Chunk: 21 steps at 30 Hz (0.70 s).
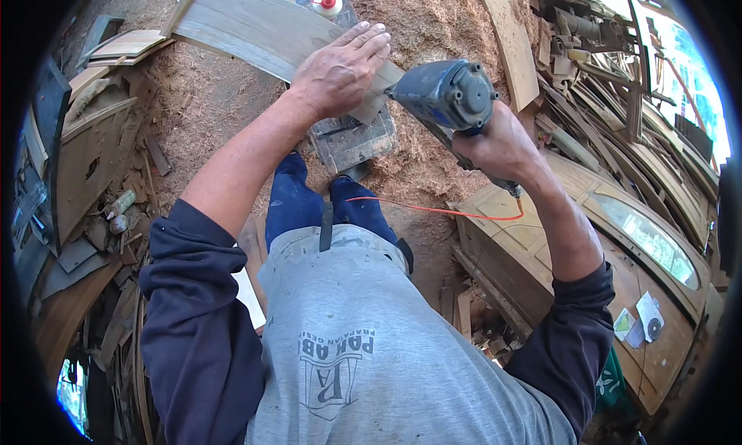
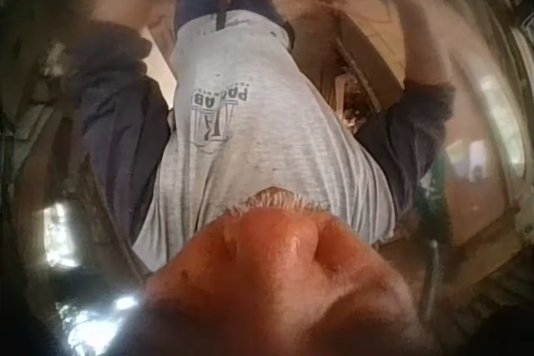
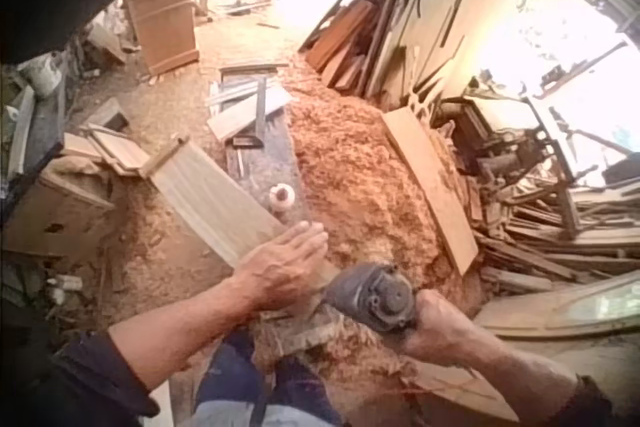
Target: The person measures wooden pieces with a tape measure, applies glue to the edges of a plank, and assembles a rectangular frame using a pneumatic nail gun.
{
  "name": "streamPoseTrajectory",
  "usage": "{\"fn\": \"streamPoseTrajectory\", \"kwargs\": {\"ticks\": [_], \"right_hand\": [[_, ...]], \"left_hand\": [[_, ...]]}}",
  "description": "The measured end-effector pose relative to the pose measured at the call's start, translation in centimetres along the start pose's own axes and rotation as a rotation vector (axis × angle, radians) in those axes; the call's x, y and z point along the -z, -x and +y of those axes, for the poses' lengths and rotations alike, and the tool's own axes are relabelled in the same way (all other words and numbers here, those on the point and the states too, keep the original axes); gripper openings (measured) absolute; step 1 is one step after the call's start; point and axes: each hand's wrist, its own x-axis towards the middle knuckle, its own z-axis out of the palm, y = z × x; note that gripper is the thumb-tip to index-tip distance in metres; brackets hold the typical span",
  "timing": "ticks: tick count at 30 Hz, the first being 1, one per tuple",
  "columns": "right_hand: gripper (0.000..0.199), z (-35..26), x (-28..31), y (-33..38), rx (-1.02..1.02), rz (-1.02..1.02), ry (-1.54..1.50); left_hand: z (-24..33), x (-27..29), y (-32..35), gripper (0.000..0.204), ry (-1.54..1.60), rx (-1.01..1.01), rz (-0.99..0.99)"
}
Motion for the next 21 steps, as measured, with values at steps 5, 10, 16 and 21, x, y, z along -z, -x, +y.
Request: {"fn": "streamPoseTrajectory", "kwargs": {"ticks": [5, 10, 16, 21], "right_hand": [[0.028, 1.0, -0.4, -0.4, 0.091, 0.018, -0.024], [0.025, 1.1, -0.7, -0.5, 0.035, 0.024, -0.077], [0.025, 1.0, -0.4, -0.3, -0.055, -0.028, -0.014], [0.019, 2.3, -0.8, -0.4, -0.044, 0.019, -0.056]], "left_hand": [[-0.1, 0.3, 0.1, 0.049, -0.031, 0.000, -0.020], [-0.1, 0.0, 0.7, 0.049, -0.052, -0.022, 0.116], [8.3, -3.4, 9.1, 0.039, 0.170, 0.420, 0.758], [13.8, -7.7, 7.6, 0.041, 0.261, 0.768, 0.820]]}}
